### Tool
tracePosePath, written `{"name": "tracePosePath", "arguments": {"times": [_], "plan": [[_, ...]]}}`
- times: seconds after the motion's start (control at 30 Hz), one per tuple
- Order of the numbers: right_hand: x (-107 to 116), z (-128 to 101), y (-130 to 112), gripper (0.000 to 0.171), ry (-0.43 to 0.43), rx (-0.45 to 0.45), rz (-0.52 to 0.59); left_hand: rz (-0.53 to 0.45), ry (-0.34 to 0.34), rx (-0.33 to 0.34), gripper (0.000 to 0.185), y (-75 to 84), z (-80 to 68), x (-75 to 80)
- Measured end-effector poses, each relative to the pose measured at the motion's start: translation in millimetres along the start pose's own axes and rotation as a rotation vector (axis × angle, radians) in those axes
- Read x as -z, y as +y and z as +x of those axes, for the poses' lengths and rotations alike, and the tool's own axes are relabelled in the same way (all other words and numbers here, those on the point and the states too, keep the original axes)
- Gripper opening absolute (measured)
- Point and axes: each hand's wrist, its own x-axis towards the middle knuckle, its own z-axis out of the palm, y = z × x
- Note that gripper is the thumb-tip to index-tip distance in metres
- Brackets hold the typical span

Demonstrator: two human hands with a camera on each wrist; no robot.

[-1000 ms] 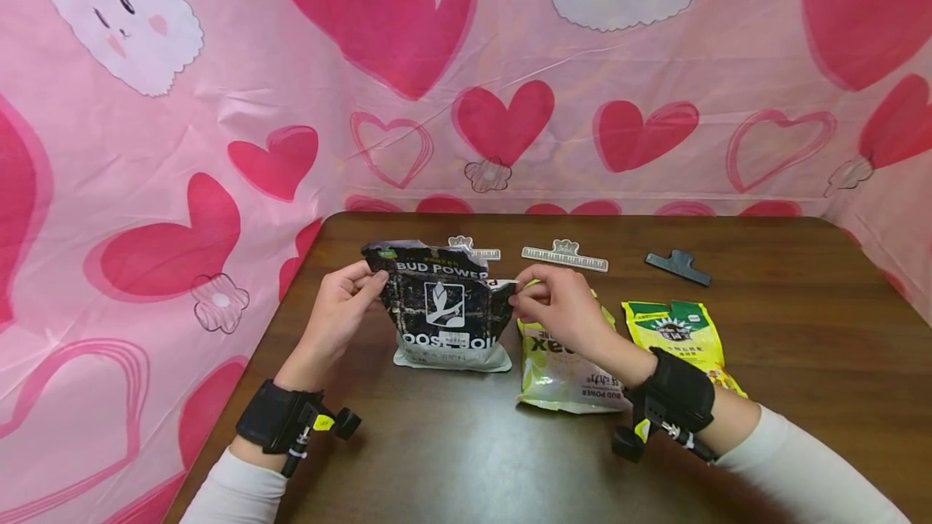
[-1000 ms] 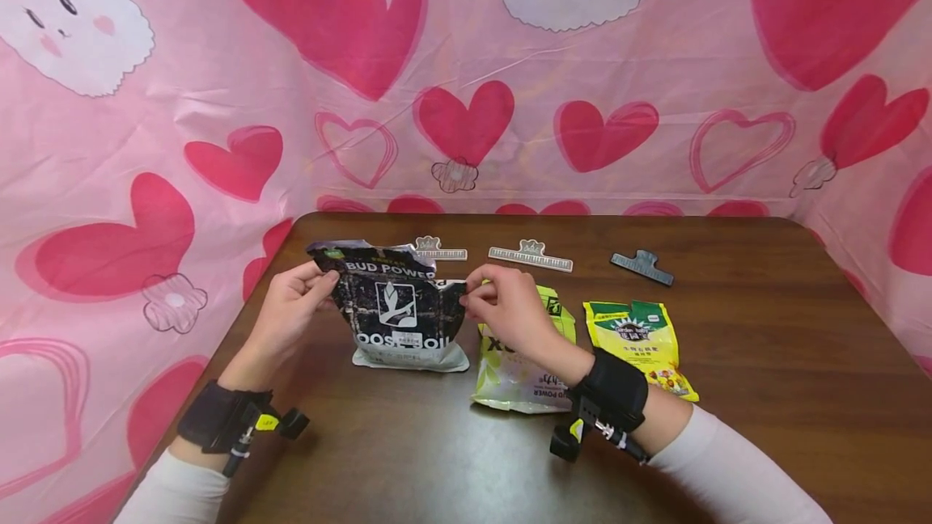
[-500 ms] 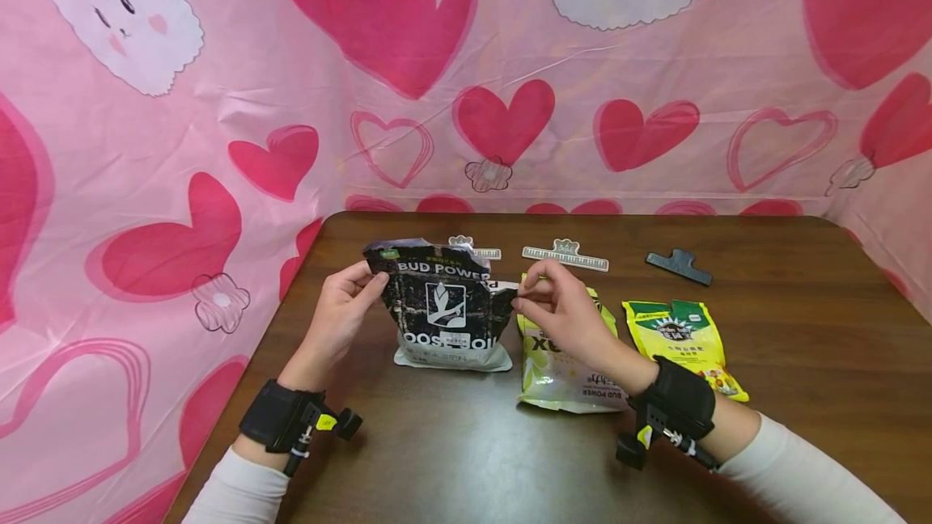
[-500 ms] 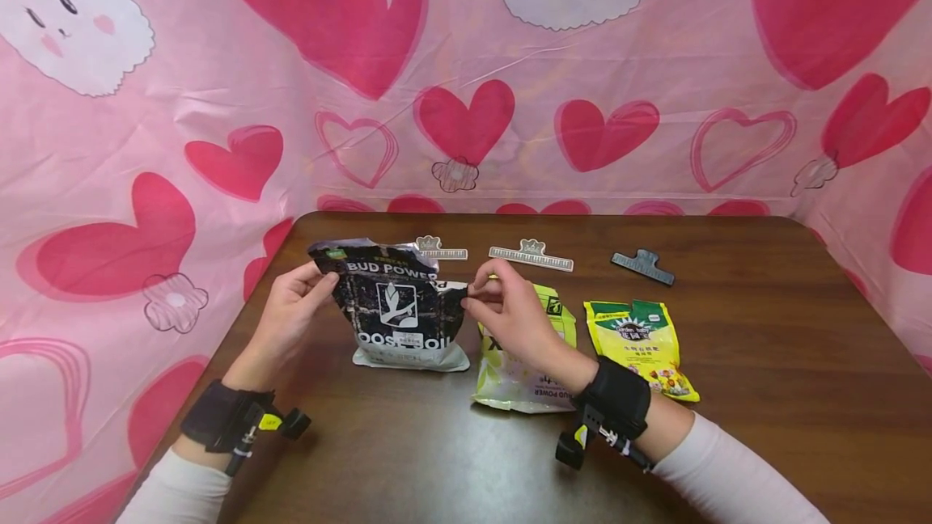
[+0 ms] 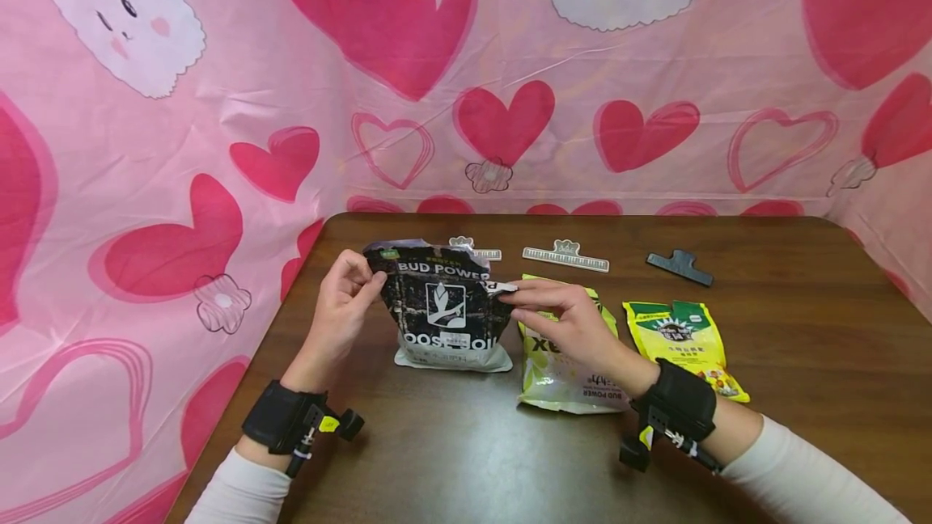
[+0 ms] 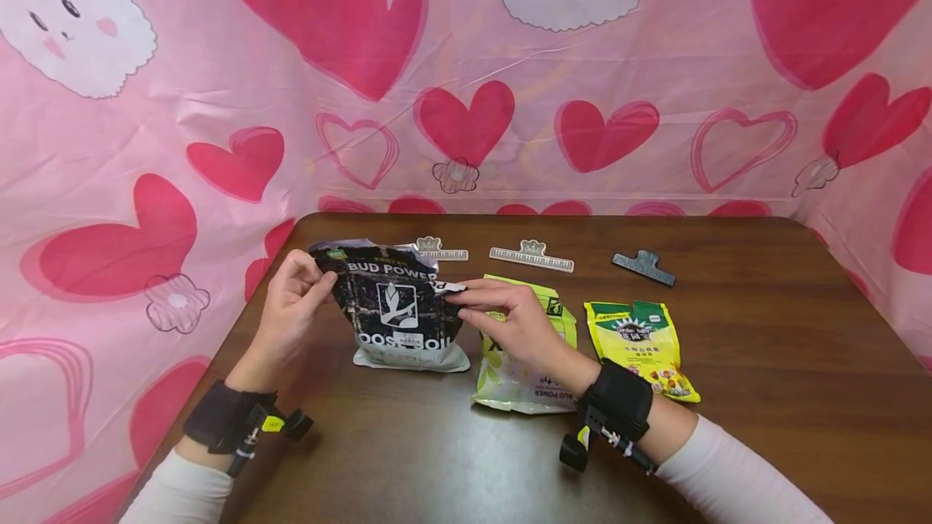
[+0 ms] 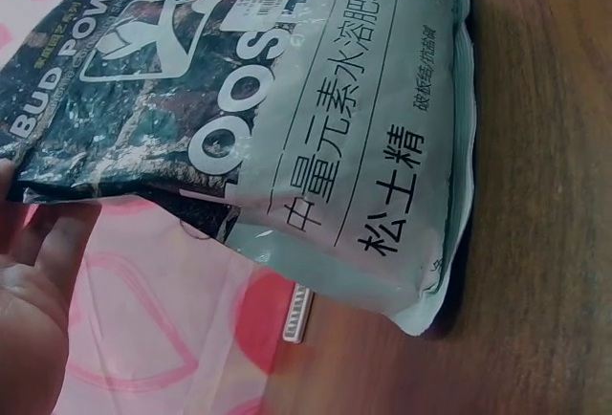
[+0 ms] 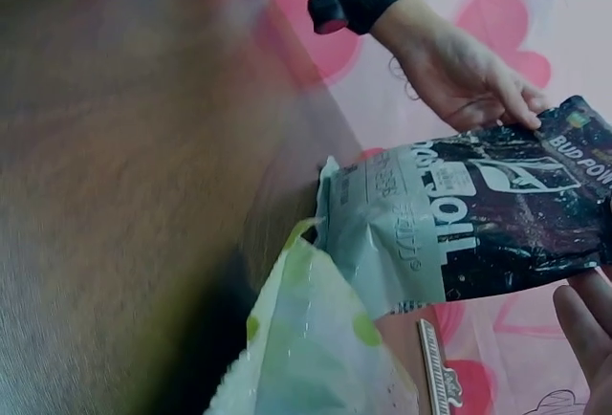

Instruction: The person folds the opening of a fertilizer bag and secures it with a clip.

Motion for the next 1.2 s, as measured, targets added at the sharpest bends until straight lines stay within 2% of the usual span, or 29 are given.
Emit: {"name": "tracePosePath", "arguments": {"times": [0.13, 0.27, 0.33, 0.47, 0.6, 0.83, 1.2], "plan": [[-1, 4, 1, 0.026, 0.013, 0.057, -0.057, -0.022, 0.031, -0.029, 0.016, -1.3, -1.9, 0.2], [-1, 7, 3, 0.027, 0.014, 0.082, -0.037, -0.049, 0.034, -0.053, 0.024, -2.7, -4.4, 0.6], [-2, 8, 4, 0.027, 0.014, 0.095, -0.028, -0.042, 0.028, -0.065, 0.021, -2.9, -5.4, 1.0], [-3, 10, 5, 0.027, 0.023, 0.117, -0.044, 0.022, 0.023, -0.044, 0.014, -1.2, -5.8, 2.1], [-4, 11, 5, 0.027, 0.03, 0.128, -0.056, 0.1, -0.003, 0.003, 0.018, 1.1, -5.4, 4.6], [-6, 13, 4, 0.027, 0.02, 0.138, -0.065, 0.223, -0.044, -0.008, 0.022, 5.1, -5.3, 10.7], [-6, 13, 3, 0.029, 0.034, 0.157, -0.123, 0.27, -0.093, 0.002, 0.024, 7.6, -3.4, 12.8]]}}
